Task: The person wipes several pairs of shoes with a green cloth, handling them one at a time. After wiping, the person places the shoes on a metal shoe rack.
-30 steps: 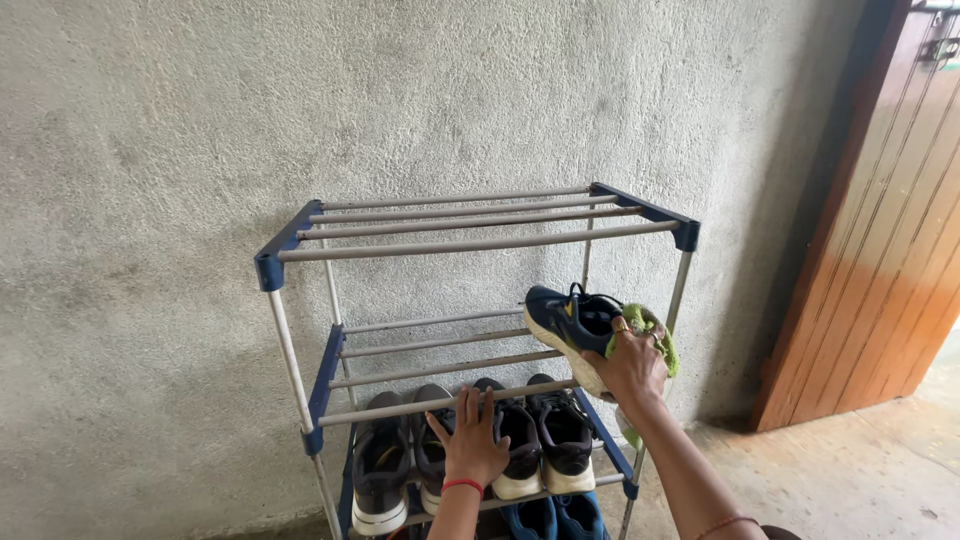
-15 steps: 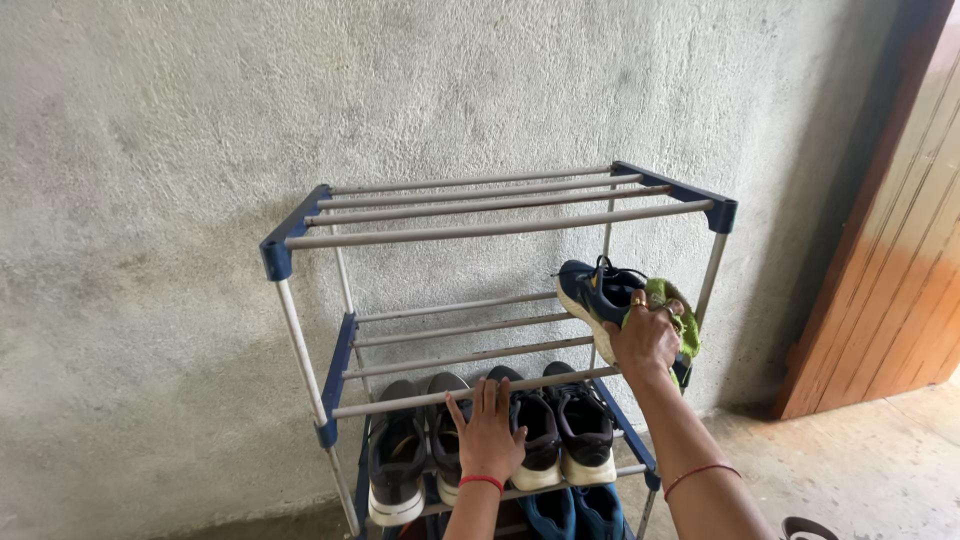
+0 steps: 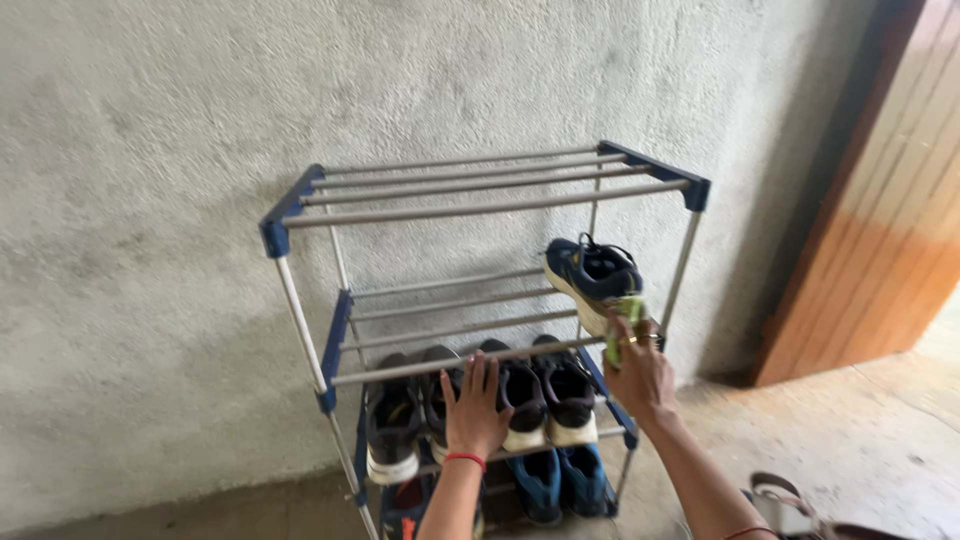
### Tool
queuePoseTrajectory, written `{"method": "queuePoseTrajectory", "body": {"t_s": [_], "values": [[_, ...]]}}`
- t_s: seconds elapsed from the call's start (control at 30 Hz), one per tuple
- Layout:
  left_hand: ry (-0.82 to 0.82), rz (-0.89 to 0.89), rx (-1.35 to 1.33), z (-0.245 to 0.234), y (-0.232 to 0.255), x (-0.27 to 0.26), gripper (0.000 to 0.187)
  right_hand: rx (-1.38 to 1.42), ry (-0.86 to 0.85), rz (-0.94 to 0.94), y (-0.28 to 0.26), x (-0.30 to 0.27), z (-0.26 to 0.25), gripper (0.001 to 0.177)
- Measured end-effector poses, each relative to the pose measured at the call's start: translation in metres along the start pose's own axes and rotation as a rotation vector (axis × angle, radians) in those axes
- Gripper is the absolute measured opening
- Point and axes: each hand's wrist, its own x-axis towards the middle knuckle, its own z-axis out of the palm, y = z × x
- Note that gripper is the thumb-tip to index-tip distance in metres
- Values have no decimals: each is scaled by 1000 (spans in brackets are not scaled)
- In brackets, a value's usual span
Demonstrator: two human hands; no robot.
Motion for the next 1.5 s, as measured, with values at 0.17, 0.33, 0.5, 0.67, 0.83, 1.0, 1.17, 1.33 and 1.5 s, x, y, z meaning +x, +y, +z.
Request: {"method": "queuePoseTrajectory", "body": {"t_s": [0.17, 0.33, 0.5, 0.67, 0.83, 1.0, 1.17, 1.33, 1.5], "values": [[8, -17, -12, 1, 5, -49, 84, -50, -115, -205, 11, -55, 2, 84], [-74, -29, 8, 22, 9, -95, 82, -21, -328, -168, 6, -117, 8, 89], [-211, -83, -34, 69, 9, -148, 83, -37, -571, -24, 14, -198, 31, 97], [-420, -103, 22, 83, 15, -187, 84, -27, -659, -13, 31, -254, 38, 109], [-333, -59, -4, 71, 25, -202, 81, -60, -615, 107, 31, -276, 8, 110], [-288, 4, -34, 61, 51, -227, 80, -109, -480, 81, 31, -311, -34, 105], [-321, -32, -44, 47, 61, -259, 82, -116, -516, 146, 15, -325, -54, 106], [-379, -79, -24, 57, 67, -277, 82, -124, -509, 39, 21, -339, -53, 105], [-401, -74, -1, 81, 69, -276, 84, -137, -445, 54, 51, -340, -30, 105]]}}
